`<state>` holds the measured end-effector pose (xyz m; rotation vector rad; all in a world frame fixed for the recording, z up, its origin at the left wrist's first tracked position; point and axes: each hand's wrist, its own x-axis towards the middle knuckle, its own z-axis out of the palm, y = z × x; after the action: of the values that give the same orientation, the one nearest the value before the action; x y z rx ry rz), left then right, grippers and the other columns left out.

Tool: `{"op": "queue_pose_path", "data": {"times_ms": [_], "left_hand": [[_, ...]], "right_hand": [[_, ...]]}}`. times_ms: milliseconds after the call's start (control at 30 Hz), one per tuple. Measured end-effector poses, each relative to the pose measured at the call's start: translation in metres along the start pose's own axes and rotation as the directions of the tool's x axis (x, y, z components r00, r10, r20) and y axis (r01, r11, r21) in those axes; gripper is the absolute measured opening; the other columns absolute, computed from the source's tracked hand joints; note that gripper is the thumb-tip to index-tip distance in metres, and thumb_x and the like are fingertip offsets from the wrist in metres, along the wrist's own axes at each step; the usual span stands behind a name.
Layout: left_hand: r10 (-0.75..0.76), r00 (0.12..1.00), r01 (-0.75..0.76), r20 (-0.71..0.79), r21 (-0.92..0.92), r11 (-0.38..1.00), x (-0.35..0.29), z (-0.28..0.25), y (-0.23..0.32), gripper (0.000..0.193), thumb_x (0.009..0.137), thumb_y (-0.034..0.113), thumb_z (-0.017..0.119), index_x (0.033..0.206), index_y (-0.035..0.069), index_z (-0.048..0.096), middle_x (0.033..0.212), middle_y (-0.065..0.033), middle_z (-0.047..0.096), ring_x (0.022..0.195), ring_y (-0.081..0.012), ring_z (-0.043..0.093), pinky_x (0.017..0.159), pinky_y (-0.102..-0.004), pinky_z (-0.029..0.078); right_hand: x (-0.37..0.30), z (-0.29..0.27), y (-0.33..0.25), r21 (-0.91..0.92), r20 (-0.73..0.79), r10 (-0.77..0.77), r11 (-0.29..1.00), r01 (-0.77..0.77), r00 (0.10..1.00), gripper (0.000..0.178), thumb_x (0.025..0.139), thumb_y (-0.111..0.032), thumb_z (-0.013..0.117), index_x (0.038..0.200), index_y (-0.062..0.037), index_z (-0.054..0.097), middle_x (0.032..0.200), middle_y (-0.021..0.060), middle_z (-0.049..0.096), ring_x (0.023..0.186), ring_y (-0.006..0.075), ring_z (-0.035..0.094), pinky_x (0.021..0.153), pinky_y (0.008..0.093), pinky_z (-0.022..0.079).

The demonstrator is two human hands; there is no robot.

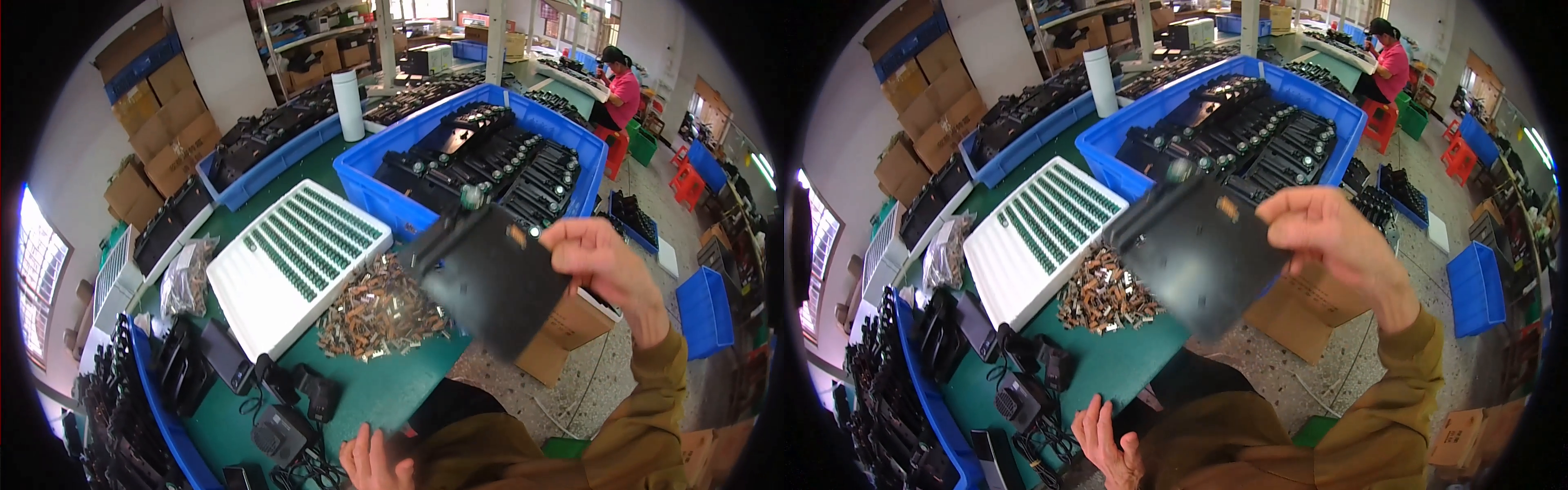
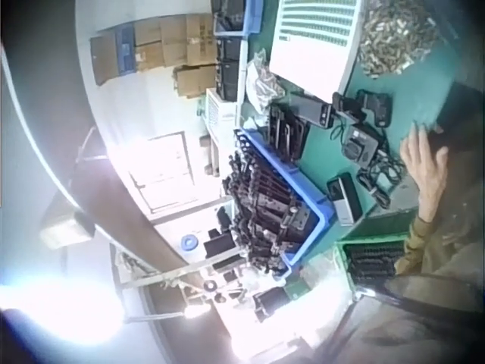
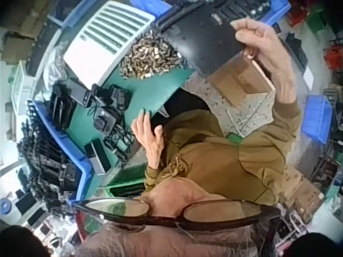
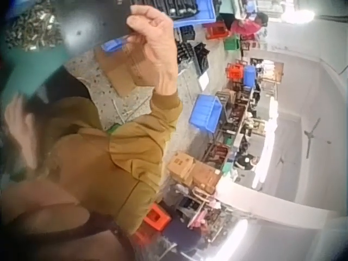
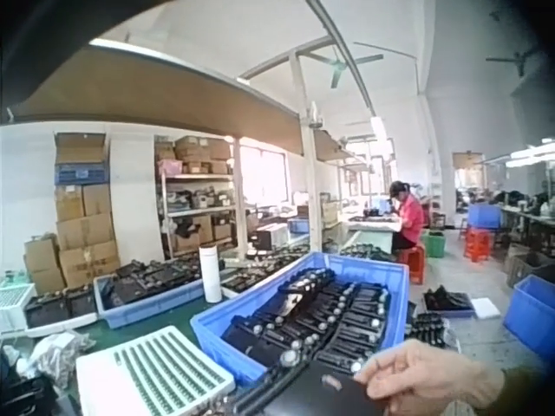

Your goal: The person assembles electronic components into a black plastic housing by hand at a workbench.

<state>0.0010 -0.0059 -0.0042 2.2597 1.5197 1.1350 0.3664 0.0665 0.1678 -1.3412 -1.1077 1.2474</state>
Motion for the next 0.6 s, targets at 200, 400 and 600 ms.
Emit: {"op": "queue_pose_path", "data": {"times_ms": [200,400,600], "left_hand": [[0.031,0.999,-0.032,0.026,0.054,0.998,-0.004,0.0,-0.007,0.052,0.102,0.041,0.053,0.125,-0.005,0.06,0.131,-0.025,0.058,0.111,-0.047,0.052,0.097,-0.0545,0.042],[-0.037,0.994,0.03,0.106,0.069,0.997,-0.002,-0.005,-0.003,0.051,0.1,0.041,0.056,0.126,-0.004,0.06,0.133,-0.0252,0.056,0.114,-0.0475,0.05,0.1,-0.0549,0.04],[-0.043,0.992,0.034,0.118,0.077,0.996,0.001,-0.006,0.0,0.052,0.1,0.042,0.055,0.125,-0.003,0.061,0.132,-0.0254,0.056,0.113,-0.047,0.051,0.1,-0.0546,0.041]], "right_hand": [[0.097,-0.077,-0.018,0.027,-0.227,-0.022,0.999,0.029,0.974,0.022,0.09,-0.011,0.068,0.111,-0.004,0.065,0.084,-0.0006,0.066,0.062,0.0076,0.06,0.053,0.02,0.051],[0.214,-0.11,0.003,0.191,-0.504,0.075,0.981,0.026,0.861,0.012,0.089,-0.004,0.069,0.1,-0.0045,0.067,0.079,0.003,0.063,0.062,0.0153,0.063,0.054,0.0269,0.054],[0.299,-0.101,0.034,0.232,-0.569,0.137,0.973,-0.001,0.811,0.006,0.09,0.001,0.064,0.087,-0.0052,0.063,0.078,0.007,0.064,0.06,0.0202,0.064,0.051,0.0321,0.056]]}}
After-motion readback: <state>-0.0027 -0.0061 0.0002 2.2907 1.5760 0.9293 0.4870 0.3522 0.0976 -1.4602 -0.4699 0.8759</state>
